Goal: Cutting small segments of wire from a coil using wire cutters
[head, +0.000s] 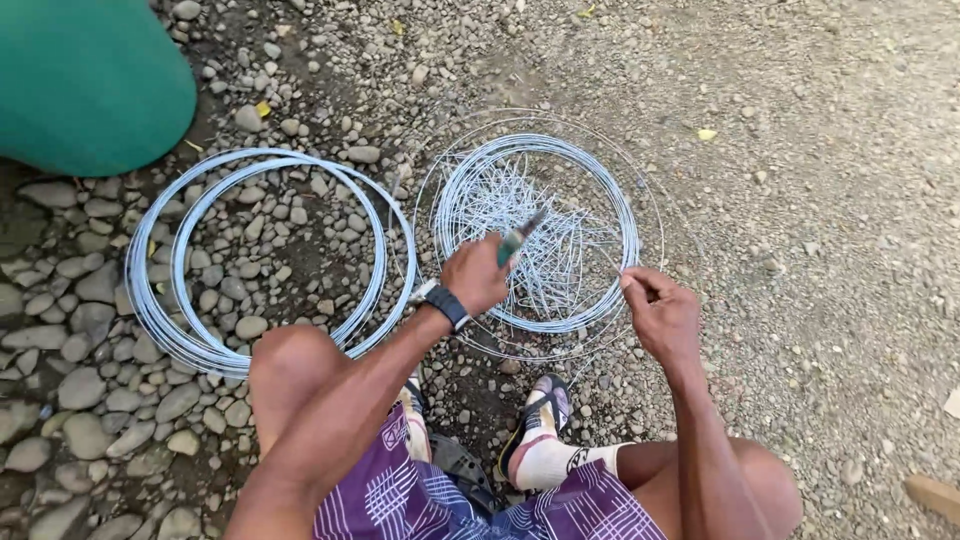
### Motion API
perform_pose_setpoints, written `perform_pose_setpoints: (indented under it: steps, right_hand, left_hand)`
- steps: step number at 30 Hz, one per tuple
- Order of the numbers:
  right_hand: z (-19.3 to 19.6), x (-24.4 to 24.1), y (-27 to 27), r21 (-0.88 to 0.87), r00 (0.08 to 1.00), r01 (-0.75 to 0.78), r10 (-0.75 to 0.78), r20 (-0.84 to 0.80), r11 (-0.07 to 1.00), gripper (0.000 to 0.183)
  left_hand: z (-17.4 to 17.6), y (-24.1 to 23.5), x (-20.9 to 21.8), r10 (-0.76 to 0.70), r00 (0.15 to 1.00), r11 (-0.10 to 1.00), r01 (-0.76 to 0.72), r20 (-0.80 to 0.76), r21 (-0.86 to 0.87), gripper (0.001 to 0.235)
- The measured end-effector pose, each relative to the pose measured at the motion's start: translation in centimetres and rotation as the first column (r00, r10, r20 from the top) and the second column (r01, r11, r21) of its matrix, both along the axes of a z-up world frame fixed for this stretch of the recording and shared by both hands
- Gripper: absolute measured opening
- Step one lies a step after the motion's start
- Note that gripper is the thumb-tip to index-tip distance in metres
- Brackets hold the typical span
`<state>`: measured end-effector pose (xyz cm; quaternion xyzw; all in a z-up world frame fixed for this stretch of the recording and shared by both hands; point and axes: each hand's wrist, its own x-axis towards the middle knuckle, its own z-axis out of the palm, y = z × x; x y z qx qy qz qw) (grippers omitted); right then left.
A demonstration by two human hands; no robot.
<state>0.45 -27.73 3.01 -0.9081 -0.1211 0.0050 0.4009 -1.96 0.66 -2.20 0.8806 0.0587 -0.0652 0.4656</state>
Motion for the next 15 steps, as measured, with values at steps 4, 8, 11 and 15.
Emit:
perform_pose_setpoints:
  steps: [4,8,11,15]
  right_hand:
    - [1.0,-0.6,2.0,0.162,0.989,0.085,-0.063,-0.136,0.983,0.018]
    - [0.0,-0.7,2.8,0.314,0.974,0.118,-0.049,-0.22,0.942,0.014]
    - [-0.7,-0.6,2.6,0.354,0.986,0.09,-0.032,-0.166,0.931,0.011]
    - [-1.1,-0.5,2.5,0.372,0.989,0.089,-0.039,-0.14,0.924,0.011]
  left_hand:
    - [-1.6,-1.2,-0.5,-0.128,0.989,0.992,0.129,-0.069,0.015,0.026]
    - [-1.8,-2.7,-1.8,-0.278,0.945,0.948,0.241,-0.173,-0.207,0.03]
    - [-3.4,-3.8,-1.9,-0.333,0.929,0.938,0.309,-0.161,-0.16,0.033]
    - [-3.2,-4.4,-1.3,-0.34,0.931,0.932,0.314,-0.133,-0.18,0.026]
